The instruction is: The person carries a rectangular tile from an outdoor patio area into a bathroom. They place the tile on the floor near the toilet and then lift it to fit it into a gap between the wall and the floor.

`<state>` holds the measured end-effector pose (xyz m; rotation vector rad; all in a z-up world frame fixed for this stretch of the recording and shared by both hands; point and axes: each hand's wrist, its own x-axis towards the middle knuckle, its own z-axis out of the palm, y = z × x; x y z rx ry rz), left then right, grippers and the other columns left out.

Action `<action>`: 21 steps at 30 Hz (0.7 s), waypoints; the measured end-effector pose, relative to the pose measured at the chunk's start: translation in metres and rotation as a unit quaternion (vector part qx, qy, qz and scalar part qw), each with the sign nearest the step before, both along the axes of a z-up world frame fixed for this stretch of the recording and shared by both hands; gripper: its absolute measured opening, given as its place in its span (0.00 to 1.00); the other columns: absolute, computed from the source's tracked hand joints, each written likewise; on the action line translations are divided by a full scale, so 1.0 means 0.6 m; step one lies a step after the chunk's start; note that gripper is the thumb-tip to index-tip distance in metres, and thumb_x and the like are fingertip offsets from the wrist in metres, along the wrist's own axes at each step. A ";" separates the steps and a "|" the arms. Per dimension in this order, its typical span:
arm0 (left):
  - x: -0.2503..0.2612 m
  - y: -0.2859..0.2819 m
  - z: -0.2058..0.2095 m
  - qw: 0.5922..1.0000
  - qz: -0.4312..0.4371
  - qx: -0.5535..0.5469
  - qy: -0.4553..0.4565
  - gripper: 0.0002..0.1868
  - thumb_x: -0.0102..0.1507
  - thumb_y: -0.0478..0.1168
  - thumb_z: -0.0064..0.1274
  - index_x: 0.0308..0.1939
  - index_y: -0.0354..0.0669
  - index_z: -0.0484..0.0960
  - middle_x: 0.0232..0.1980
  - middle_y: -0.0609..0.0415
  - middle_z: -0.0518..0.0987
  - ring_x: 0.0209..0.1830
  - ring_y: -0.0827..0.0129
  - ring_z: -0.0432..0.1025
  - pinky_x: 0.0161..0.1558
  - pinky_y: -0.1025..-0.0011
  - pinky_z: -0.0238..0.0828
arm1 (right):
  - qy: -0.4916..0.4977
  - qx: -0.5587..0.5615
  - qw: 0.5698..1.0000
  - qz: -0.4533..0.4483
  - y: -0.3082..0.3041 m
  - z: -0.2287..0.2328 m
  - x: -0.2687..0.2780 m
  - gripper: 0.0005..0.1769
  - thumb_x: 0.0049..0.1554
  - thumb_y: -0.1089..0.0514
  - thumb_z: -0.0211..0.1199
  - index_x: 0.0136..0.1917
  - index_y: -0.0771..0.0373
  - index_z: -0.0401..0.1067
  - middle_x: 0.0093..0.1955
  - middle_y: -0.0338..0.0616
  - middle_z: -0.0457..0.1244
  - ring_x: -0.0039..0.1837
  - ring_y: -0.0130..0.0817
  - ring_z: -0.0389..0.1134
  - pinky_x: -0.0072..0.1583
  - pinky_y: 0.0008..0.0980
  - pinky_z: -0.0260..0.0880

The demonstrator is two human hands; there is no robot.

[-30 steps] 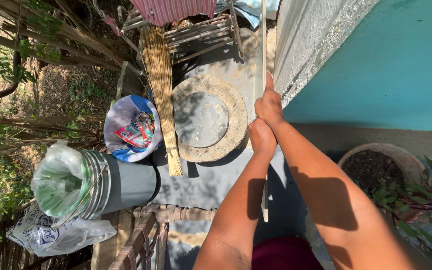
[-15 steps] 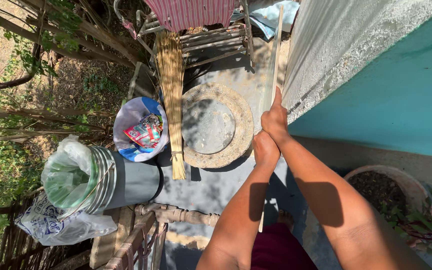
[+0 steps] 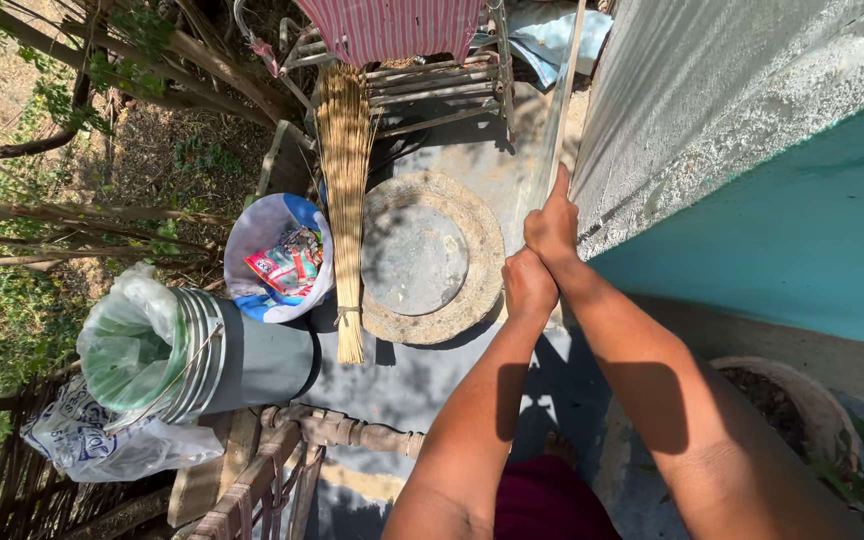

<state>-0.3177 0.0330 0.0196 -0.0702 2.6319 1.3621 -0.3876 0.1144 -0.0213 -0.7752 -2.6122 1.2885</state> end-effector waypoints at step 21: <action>-0.020 0.015 0.025 0.996 -0.003 -0.058 -0.069 0.10 0.62 0.34 0.50 0.41 0.30 0.84 0.45 0.30 0.82 0.49 0.38 0.77 0.48 0.48 0.74 | -0.060 -0.008 0.998 -0.011 0.006 0.019 -0.016 0.49 0.51 0.70 0.53 0.82 0.48 0.44 0.51 0.71 0.68 0.56 0.70 0.70 0.59 0.59 0.68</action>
